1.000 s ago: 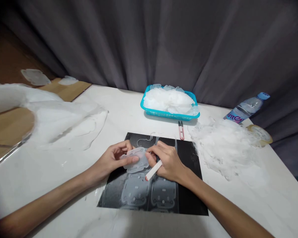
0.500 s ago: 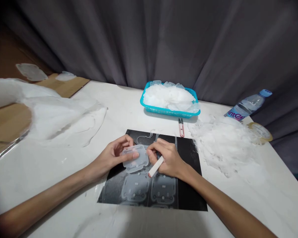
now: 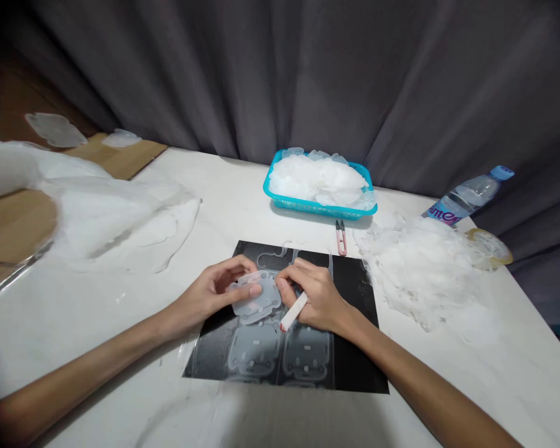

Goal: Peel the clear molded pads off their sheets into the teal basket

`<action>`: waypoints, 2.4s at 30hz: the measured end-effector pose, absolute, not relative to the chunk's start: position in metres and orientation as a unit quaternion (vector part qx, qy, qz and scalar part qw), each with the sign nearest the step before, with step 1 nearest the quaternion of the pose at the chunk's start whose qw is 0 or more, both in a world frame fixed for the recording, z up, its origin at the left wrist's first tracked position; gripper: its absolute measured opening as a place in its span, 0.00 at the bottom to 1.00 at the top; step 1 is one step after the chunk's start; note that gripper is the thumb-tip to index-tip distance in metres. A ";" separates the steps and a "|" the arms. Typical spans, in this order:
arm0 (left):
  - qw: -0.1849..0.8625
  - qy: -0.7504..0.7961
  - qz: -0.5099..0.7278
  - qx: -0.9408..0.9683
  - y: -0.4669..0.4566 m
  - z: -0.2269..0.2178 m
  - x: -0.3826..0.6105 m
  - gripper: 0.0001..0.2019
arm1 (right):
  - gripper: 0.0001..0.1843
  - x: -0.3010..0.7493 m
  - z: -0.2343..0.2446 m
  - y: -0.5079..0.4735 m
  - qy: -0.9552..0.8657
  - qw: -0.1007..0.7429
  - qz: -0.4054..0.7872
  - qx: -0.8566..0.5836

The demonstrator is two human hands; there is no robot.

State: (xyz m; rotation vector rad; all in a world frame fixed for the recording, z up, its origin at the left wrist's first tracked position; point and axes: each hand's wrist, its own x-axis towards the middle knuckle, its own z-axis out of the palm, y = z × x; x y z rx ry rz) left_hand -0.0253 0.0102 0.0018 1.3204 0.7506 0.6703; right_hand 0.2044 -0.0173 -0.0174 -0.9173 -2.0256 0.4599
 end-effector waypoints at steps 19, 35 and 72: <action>0.699 0.371 0.330 0.515 0.009 0.002 -0.023 0.12 | 0.22 0.206 -0.017 -0.020 -0.858 0.366 0.090 -0.349; 0.656 0.407 0.310 0.555 0.008 0.005 -0.027 0.16 | 0.10 0.207 -0.018 -0.020 -0.870 0.351 0.034 -0.345; 0.234 0.309 0.077 0.919 0.006 -0.005 -0.046 0.30 | 0.27 0.256 0.036 0.005 -0.735 0.395 0.150 -0.530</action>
